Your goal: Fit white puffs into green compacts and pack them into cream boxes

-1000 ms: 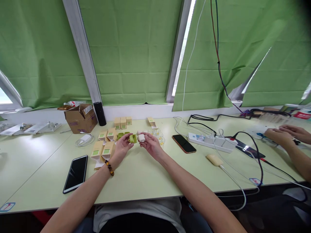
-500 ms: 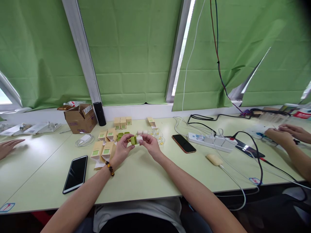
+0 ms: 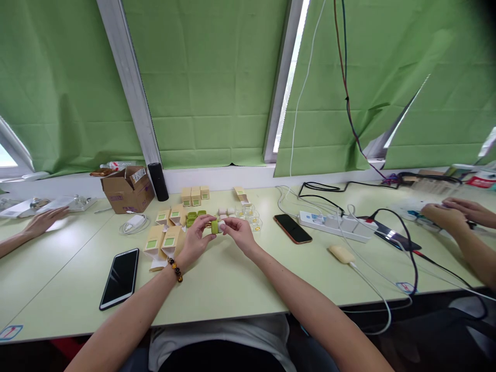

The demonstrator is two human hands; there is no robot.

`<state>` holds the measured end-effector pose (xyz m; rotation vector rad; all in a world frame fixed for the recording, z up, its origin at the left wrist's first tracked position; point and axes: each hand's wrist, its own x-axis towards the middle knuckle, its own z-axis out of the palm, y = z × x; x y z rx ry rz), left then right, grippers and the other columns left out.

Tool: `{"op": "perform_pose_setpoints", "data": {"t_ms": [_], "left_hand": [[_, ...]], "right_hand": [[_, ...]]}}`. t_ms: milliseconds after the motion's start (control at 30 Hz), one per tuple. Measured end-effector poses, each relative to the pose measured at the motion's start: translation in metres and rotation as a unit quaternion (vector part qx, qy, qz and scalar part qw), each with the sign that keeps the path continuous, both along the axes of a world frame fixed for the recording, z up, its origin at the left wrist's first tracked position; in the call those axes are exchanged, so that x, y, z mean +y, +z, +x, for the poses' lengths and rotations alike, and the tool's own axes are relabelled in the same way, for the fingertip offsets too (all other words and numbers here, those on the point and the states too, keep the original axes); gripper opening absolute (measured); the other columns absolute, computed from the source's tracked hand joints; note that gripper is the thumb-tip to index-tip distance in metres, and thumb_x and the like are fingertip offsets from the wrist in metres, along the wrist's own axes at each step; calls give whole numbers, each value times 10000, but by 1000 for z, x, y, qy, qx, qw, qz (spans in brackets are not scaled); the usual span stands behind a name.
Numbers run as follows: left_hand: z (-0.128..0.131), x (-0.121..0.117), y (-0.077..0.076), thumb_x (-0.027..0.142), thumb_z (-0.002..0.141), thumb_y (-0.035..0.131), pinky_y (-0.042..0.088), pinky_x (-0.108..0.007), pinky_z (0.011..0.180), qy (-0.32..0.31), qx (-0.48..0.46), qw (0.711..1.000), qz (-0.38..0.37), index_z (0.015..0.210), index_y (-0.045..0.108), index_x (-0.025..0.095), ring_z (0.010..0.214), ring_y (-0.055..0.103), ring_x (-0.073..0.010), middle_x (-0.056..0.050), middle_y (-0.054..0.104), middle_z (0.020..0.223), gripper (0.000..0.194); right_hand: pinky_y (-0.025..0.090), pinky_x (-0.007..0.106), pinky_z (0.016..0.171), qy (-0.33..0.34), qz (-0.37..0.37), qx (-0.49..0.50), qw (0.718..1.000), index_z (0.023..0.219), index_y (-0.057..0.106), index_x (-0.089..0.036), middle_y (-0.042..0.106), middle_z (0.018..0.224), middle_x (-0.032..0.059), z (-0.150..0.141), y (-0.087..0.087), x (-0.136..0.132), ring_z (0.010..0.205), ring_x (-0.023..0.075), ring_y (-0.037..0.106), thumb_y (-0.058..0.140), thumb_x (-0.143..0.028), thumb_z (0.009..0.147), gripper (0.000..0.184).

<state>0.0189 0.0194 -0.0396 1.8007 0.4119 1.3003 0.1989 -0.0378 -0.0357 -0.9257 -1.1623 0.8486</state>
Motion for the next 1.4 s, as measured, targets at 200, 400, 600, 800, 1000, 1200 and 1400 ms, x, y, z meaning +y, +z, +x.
{"op": "perform_pose_setpoints", "data": {"t_ms": [200, 400, 600, 800, 1000, 1200, 1400], "left_hand": [[-1, -1, 1, 114, 748, 808, 482, -447, 1071, 8, 12, 1000, 25, 1173, 760, 250, 1235, 581, -284, -107, 619, 1256, 448], [-1, -5, 0, 171, 800, 803, 489, -464, 1052, 29, 19, 998, 59, 1206, 741, 262, 1244, 584, -305, -117, 636, 1284, 421], [0, -15, 3, 217, 804, 827, 449, -493, 1095, 45, 24, 997, 62, 1270, 719, 274, 1274, 556, -337, -122, 640, 1315, 482], [1, -20, 2, 245, 818, 824, 368, -489, 1190, 60, 21, 996, 56, 1315, 690, 277, 1322, 534, -344, -119, 618, 1330, 516], [7, -16, -6, 345, 889, 782, 433, -429, 1135, 20, -15, 999, -38, 1474, 531, 273, 1350, 534, -305, -131, 578, 1451, 641], [2, -8, 2, 424, 917, 753, 535, -353, 896, -110, -43, 969, -216, 1320, 651, 215, 979, 658, -212, -110, 701, 1204, 465], [-1, -16, 11, 336, 922, 751, 524, -316, 814, -226, -89, 925, -293, 1141, 755, 143, 956, 656, -210, -139, 718, 1111, 292]], "right_hand": [[568, 336, 687, -6, 3, 4, 1000, 869, 801, -197, 757, 767, 30, -2, -1, 0, 637, 162, 646, 881, -548, 718, 391], [561, 327, 642, -19, 7, -11, 1000, 867, 802, -196, 751, 764, 35, -2, -1, 0, 604, 159, 637, 853, -574, 755, 397], [581, 335, 620, -26, 1, 5, 1000, 833, 789, -194, 747, 732, 32, -5, 0, 1, 584, 166, 650, 866, -602, 726, 428], [644, 370, 687, 14, -25, 57, 998, 829, 737, -197, 750, 747, 28, -16, 0, -2, 669, 194, 706, 930, -572, 653, 457], [617, 338, 608, 21, -7, -7, 1000, 810, 635, -213, 711, 696, 14, -16, -2, -4, 594, 165, 669, 821, -685, 751, 510], [578, 343, 659, -146, 128, -248, 949, 1067, 693, -248, 706, 1051, 77, -9, 3, -19, 768, 193, 653, 824, -497, 830, 368], [552, 341, 645, -156, 164, -396, 890, 1355, 655, -298, 634, 1304, 122, -10, -1, -23, 829, 205, 670, 717, -378, 933, 434]]}}
